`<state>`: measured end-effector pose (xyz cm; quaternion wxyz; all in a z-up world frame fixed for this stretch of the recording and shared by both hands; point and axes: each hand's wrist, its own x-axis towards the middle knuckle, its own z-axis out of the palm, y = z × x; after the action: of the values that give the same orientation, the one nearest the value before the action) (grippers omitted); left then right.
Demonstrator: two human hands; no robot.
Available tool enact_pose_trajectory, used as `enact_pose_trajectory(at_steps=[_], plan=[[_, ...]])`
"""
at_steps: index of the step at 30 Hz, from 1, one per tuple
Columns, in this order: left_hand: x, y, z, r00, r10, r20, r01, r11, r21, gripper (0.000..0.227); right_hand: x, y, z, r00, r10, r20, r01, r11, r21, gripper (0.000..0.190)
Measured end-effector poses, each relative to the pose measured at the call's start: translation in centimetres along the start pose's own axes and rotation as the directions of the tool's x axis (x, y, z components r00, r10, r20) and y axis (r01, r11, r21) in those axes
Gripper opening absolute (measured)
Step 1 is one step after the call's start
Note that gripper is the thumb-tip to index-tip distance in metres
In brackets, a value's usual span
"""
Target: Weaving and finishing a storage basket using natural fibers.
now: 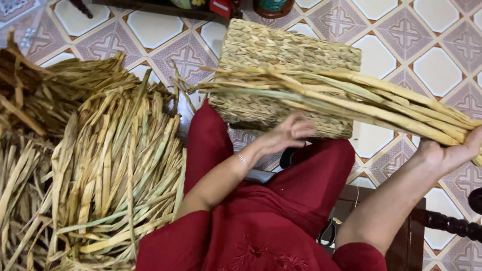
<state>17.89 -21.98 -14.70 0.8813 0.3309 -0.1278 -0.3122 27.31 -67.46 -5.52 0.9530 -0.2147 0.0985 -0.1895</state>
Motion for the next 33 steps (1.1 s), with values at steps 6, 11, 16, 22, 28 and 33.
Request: enact_pose_trajectory(at_steps=[6, 11, 16, 22, 28, 33], plan=[[1.4, 9.7, 0.3, 0.898, 0.430, -0.097, -0.438, 0.846, -0.303, 0.095, 1.5, 0.4, -3.1, 0.984, -0.015, 0.177, 0.011, 1.000, 0.022, 0.035], [-3.2, 20.1, 6.2, 0.629, 0.603, -0.491, -0.677, 0.735, 0.035, 0.060, -2.7, 10.9, 3.1, 0.993, 0.000, 0.118, 0.010, 0.996, -0.087, 0.064], [-8.5, 19.0, -6.3, 0.474, 0.421, -0.773, -0.322, 0.900, 0.293, 0.054, -2.3, 18.6, 1.1, 0.992, 0.013, -0.125, -0.048, 0.958, -0.283, 0.066], [-11.8, 19.9, -3.4, 0.345, 0.323, -0.881, 0.775, 0.432, 0.462, 0.052, -1.4, 19.6, -1.1, 0.975, 0.029, -0.219, -0.079, 0.971, -0.225, 0.064], [-4.6, 17.4, 1.7, 0.827, 0.462, -0.320, 0.503, -0.353, 0.789, 0.111, -1.6, 19.5, 1.2, 0.986, 0.082, -0.142, -0.103, 0.984, -0.145, 0.053], [1.5, 15.9, -1.6, 0.794, 0.564, 0.228, 0.176, -0.572, 0.801, 0.138, -4.1, 17.1, 8.7, 0.992, 0.093, -0.084, -0.094, 0.995, -0.014, 0.037]])
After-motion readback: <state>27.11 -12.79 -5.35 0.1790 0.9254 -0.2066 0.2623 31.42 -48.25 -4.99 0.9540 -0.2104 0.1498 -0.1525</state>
